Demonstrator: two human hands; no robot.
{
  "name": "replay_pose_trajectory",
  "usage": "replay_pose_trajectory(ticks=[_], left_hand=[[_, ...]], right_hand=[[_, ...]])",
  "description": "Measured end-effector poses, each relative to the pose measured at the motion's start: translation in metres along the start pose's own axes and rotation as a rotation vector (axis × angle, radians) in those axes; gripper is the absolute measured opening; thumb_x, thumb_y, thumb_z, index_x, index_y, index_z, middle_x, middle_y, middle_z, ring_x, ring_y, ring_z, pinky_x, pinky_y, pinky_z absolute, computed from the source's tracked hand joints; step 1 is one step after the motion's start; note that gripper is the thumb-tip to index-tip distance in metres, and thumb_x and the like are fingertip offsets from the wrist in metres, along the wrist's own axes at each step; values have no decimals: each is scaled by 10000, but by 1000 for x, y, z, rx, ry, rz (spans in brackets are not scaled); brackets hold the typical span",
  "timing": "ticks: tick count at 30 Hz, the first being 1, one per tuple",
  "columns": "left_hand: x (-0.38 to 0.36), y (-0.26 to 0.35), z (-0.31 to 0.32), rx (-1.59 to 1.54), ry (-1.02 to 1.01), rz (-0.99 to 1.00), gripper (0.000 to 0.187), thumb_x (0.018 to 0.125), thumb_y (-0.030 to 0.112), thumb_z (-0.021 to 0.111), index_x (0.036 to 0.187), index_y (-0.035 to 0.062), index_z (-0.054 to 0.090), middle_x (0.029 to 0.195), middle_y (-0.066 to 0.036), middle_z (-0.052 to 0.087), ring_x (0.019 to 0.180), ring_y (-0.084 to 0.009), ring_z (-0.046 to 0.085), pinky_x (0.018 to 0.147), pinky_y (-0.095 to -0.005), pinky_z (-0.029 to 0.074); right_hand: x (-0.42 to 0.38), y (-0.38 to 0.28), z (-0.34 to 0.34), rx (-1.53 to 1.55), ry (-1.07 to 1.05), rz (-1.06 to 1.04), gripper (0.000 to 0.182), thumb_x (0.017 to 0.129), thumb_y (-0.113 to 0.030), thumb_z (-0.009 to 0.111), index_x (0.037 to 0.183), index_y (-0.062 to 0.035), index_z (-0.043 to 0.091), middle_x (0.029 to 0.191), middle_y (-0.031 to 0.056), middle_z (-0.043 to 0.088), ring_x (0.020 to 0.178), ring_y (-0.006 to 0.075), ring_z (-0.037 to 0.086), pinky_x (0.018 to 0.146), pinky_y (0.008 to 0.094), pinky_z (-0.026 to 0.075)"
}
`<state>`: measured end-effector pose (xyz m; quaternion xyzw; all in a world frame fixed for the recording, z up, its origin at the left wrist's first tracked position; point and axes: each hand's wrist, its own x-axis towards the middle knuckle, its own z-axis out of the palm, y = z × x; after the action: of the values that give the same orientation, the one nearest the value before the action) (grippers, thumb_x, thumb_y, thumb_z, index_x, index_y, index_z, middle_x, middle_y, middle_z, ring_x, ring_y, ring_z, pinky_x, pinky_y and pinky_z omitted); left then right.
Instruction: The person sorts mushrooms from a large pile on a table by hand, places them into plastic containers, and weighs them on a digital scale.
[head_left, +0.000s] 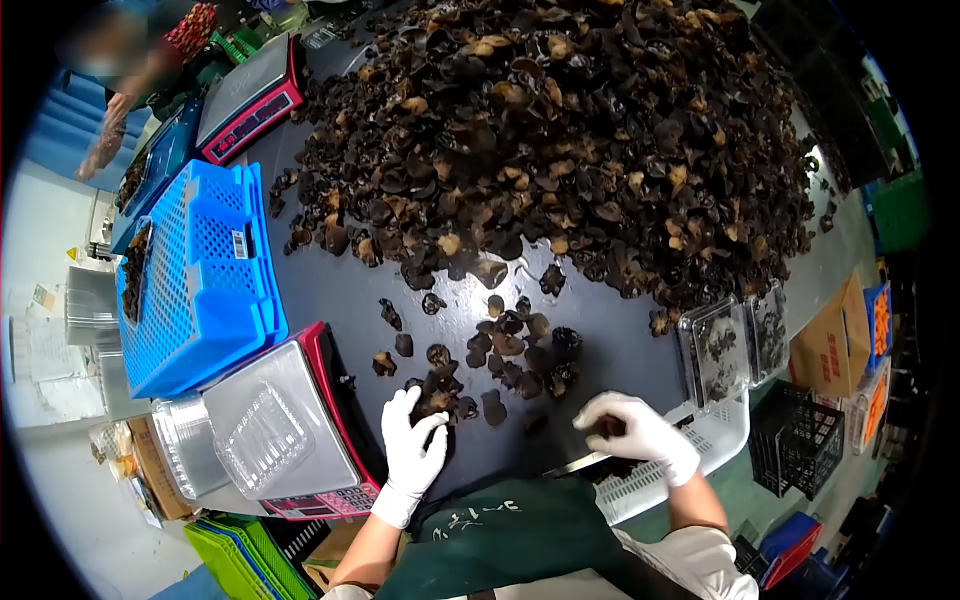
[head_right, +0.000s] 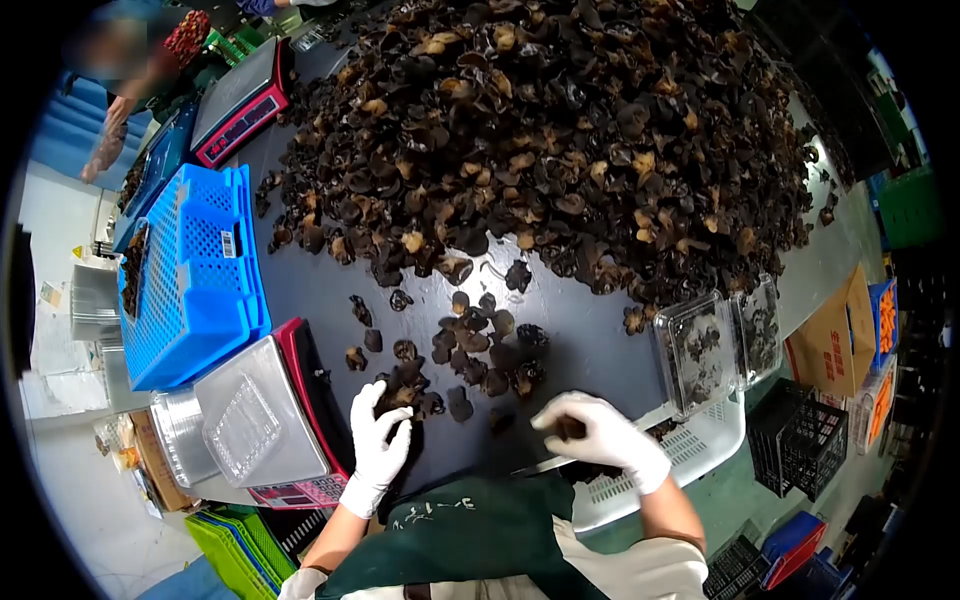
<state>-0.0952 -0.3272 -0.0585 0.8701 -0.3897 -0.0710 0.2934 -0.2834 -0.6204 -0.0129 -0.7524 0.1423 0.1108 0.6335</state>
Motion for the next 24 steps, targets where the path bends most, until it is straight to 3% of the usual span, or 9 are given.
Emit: replay_pose_trajectory(ticks=[3,6,9,11,15,17,18,21,24], left_hand=[[-12,-2,3,-84,92,-150,366,729,73,713,1089,73,645,1344,-235,463,1238,-400,453,1054,-448,363],[-17,-4,11,-102,35,-174,340,732,89,716,1067,73,658,1341,-243,470,1225,-394,465,1046,-443,369],[-22,6,13,-112,-25,-124,183,726,110,723,904,76,692,1255,-232,543,1136,-386,524,980,-438,415],[-22,10,8,-125,-138,-77,132,723,106,725,843,74,683,1208,-207,572,1092,-375,543,946,-432,437],[-15,20,-2,-144,-10,-102,97,726,73,732,772,65,647,987,-117,646,932,-300,593,823,-387,469],[5,21,-2,-119,97,-56,103,736,18,717,755,68,629,854,-86,651,819,-266,596,740,-370,469],[16,22,-1,-98,102,-40,92,745,27,713,771,70,635,853,-85,651,813,-268,593,738,-370,466],[58,23,9,-38,32,6,129,782,101,697,900,67,658,888,-93,654,839,-287,591,757,-375,463],[92,25,32,104,6,112,439,799,205,691,1194,44,585,1028,-132,627,911,-301,570,793,-394,457]], right_hand=[[-20,-1,-27,-110,-509,205,410,706,-166,784,1078,-30,677,1014,110,693,945,226,651,812,343,508],[-6,-7,-14,-390,-132,13,190,744,-196,737,883,-67,719,934,88,711,881,284,646,813,368,492],[31,0,12,-549,236,-180,101,767,-171,716,836,-99,700,795,26,668,789,235,620,755,374,470],[57,4,32,-717,322,-328,122,763,-193,721,862,-124,702,770,7,642,770,203,596,735,360,448],[86,15,60,-1123,307,-252,177,730,-264,719,838,-126,692,829,20,608,856,233,546,799,384,403],[92,25,55,-1140,298,-301,144,712,-242,713,778,-120,676,795,25,584,844,240,535,796,389,396],[95,26,51,-1057,368,-397,125,687,-197,683,638,-106,613,725,51,558,796,251,522,750,390,389],[83,8,36,-793,363,-414,58,731,-154,652,761,-115,685,800,33,600,862,246,547,817,376,401],[54,-13,4,-444,113,-315,167,741,-107,629,897,-106,688,927,40,652,932,247,571,853,362,429]])
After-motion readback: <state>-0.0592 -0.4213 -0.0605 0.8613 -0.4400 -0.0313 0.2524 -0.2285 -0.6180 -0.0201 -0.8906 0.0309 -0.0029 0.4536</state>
